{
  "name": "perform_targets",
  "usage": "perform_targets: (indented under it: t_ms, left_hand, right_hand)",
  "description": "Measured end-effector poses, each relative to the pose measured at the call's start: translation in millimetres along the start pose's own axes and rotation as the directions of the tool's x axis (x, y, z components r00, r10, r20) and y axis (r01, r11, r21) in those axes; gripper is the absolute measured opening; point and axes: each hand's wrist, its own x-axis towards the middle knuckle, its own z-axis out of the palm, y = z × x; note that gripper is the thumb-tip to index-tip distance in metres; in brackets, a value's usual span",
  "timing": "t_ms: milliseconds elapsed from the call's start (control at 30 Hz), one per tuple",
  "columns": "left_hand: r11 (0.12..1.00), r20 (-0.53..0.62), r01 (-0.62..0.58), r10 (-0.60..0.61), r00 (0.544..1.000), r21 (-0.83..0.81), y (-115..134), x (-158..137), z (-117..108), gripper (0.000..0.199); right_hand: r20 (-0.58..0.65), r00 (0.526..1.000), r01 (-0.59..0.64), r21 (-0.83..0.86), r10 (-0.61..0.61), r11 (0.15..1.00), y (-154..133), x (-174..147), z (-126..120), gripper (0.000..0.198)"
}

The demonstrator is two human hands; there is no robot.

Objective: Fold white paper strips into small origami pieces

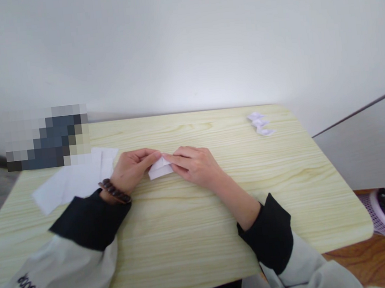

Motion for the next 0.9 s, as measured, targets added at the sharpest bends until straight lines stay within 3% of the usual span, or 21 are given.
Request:
perform_targets:
  t_ms: [200, 400, 500, 600, 700, 900]
  left_hand:
    - [0.999, -0.031, 0.020, -0.021, 0.999, -0.045, 1.2, -0.2, 0.8, 0.033]
    - [0.993, 0.038, 0.044, -0.040, 0.998, -0.109, 0.2, 0.9, 0.9, 0.033]
    - [0.997, 0.055, 0.051, -0.048, 0.997, -0.064, 2.7, 0.1, 1.9, 0.032]
    - [0.998, 0.029, 0.068, -0.068, 0.997, 0.008, 6.2, -1.3, 4.0, 0.028]
    - [0.997, -0.004, 0.072, -0.072, 0.997, 0.034, 7.5, -2.4, 5.7, 0.028]
    - [0.994, -0.031, 0.073, -0.076, 0.997, -0.086, 2.8, -0.2, 2.6, 0.034]
  right_hand:
    - [-0.026, 0.973, -0.222, 0.166, 0.229, 0.961, -3.0, 1.1, 3.0, 0.023]
    - [0.020, 0.916, -0.391, 0.274, 0.401, 0.879, -3.9, 0.3, 4.1, 0.013]
    - [0.036, 0.896, -0.433, 0.298, 0.443, 0.851, -4.7, -0.9, 5.6, 0.011]
    - [-0.002, 0.909, -0.405, 0.224, 0.416, 0.886, -6.6, -0.9, 5.8, 0.011]
    - [-0.046, 0.948, -0.311, 0.084, 0.316, 0.947, -7.6, -0.2, 4.5, 0.018]
    - [-0.068, 0.995, -0.072, -0.031, 0.070, 0.997, -3.6, -0.6, 0.5, 0.020]
